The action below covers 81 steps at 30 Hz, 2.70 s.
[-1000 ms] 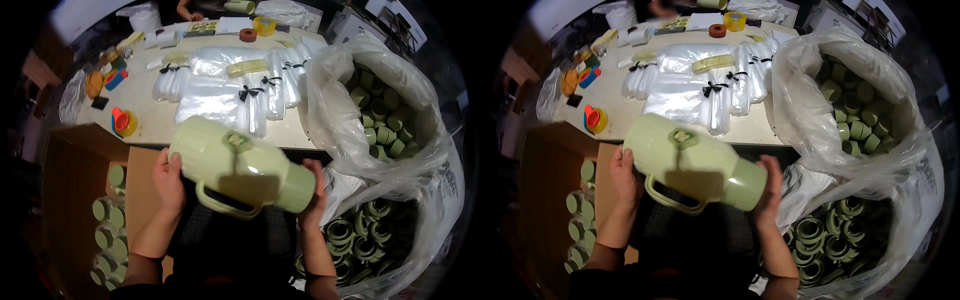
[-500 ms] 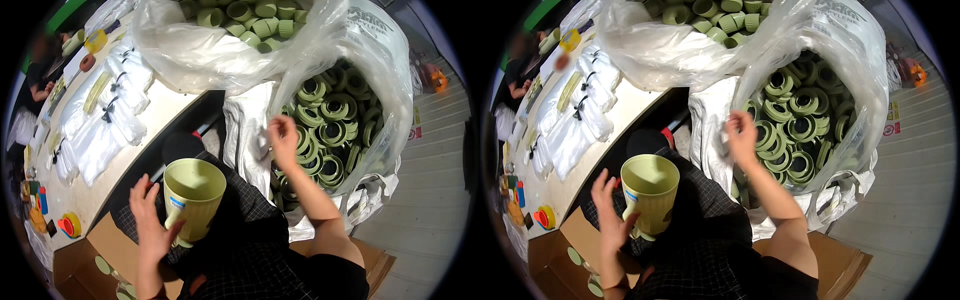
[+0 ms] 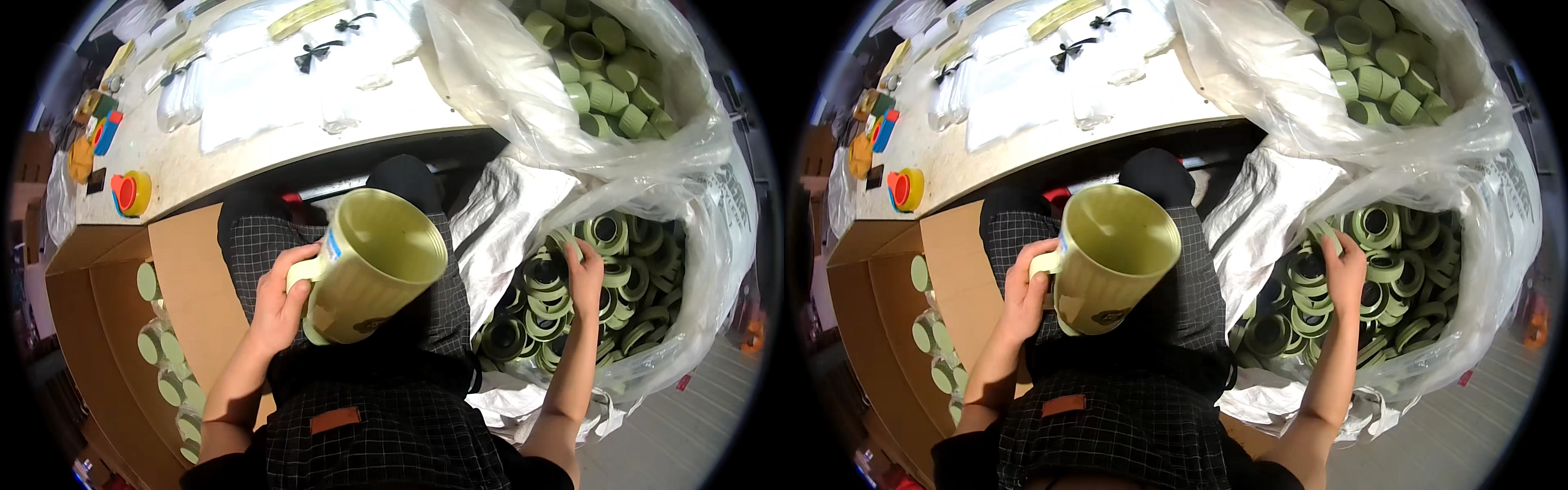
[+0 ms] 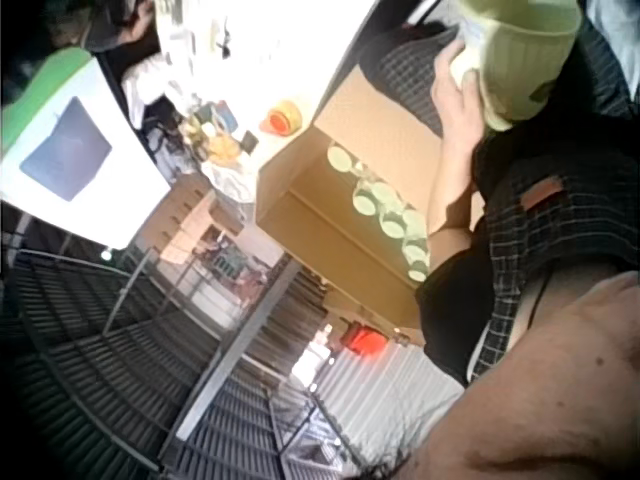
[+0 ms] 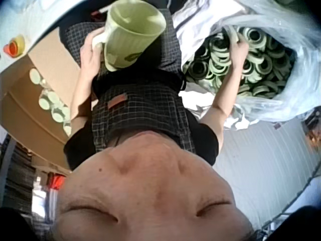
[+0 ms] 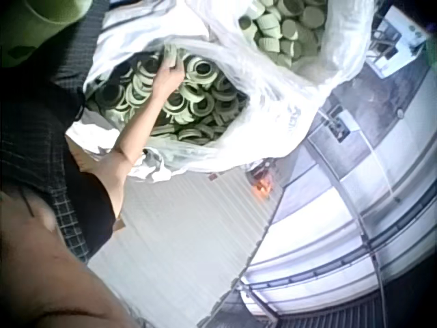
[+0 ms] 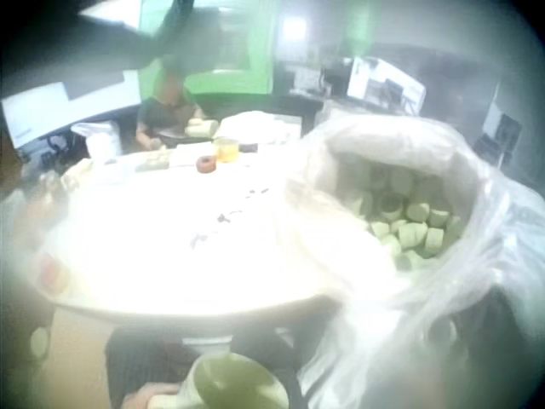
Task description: The person places lids on plastic pitchers by hand, inserts the pitchers into plastic bags, and then places the bagged pitchers into a large cardboard box.
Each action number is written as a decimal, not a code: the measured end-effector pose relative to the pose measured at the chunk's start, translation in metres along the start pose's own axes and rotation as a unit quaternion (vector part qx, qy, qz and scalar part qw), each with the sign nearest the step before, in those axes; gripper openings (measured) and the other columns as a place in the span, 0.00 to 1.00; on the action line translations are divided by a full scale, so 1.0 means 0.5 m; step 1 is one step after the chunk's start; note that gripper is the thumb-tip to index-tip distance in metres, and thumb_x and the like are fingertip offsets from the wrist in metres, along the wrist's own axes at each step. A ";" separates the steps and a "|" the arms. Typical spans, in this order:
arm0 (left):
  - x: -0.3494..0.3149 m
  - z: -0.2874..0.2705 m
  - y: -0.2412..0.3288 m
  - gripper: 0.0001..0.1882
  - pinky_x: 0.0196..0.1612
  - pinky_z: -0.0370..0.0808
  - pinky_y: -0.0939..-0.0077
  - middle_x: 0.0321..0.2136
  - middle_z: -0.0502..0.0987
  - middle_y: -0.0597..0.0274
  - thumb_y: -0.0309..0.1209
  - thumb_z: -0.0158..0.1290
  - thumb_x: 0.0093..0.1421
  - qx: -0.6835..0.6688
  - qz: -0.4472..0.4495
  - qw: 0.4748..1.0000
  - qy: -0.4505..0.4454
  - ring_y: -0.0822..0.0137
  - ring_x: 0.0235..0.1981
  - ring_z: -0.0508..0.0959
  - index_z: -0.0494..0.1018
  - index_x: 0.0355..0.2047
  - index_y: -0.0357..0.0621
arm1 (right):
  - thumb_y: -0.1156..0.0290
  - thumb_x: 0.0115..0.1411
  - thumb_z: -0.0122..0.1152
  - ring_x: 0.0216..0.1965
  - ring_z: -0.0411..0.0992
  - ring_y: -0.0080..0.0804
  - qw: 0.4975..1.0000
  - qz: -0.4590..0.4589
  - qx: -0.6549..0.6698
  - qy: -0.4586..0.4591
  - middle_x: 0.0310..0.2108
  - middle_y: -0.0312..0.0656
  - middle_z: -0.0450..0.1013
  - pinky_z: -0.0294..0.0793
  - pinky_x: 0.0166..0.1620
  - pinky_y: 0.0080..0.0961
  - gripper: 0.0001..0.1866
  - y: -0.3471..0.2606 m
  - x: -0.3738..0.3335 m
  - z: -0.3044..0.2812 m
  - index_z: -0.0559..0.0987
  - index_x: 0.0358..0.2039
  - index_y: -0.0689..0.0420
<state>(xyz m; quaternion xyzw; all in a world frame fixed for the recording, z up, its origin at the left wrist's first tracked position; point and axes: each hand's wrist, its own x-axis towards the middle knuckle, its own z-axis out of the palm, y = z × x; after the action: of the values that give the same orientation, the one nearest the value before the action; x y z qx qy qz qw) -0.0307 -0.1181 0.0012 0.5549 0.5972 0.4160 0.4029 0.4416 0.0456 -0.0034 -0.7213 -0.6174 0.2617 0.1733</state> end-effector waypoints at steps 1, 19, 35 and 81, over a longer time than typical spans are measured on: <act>-0.003 -0.001 0.000 0.22 0.54 0.74 0.64 0.54 0.76 0.47 0.38 0.45 0.69 -0.006 -0.012 1.000 -0.015 0.55 0.51 0.79 0.68 0.57 0.39 | 0.62 0.60 0.63 0.34 0.75 0.39 0.995 -0.063 0.075 -0.007 0.40 0.46 0.78 0.74 0.43 0.35 0.24 -0.081 -0.030 0.001 0.78 0.54 0.61; -0.064 0.040 0.034 0.25 0.51 0.78 0.60 0.59 0.70 0.43 0.31 0.56 0.62 0.076 -0.077 0.994 -0.003 0.45 0.51 0.79 0.66 0.57 0.37 | 0.58 0.62 0.61 0.33 0.68 0.42 0.867 -0.449 0.106 -0.187 0.31 0.46 0.69 0.69 0.40 0.34 0.26 -0.396 -0.158 0.202 0.77 0.55 0.64; -0.082 0.010 -0.007 0.38 0.42 0.80 0.56 0.56 0.73 0.43 0.36 0.64 0.55 0.105 -0.041 0.992 0.064 0.39 0.42 0.80 0.59 0.61 0.36 | 0.61 0.65 0.57 0.37 0.70 0.55 0.824 -0.514 0.033 -0.236 0.37 0.54 0.70 0.71 0.45 0.38 0.27 -0.471 -0.177 0.163 0.71 0.57 0.69; 0.301 0.024 -0.050 0.12 0.37 0.74 0.77 0.25 0.76 0.65 0.33 0.48 0.69 -0.296 -0.024 0.938 0.176 0.74 0.30 0.75 0.73 0.30 0.39 | 0.76 0.54 0.70 0.33 0.71 0.20 0.865 -0.273 0.367 -0.206 0.32 0.37 0.77 0.72 0.38 0.21 0.13 -0.471 0.117 0.444 0.79 0.39 0.63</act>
<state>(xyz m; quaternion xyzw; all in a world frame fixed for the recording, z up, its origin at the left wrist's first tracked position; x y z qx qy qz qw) -0.0365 0.0316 -0.0291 0.3141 0.5215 0.6554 0.4470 0.1278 0.1287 -0.0561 -0.3379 -0.6704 0.5544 0.3592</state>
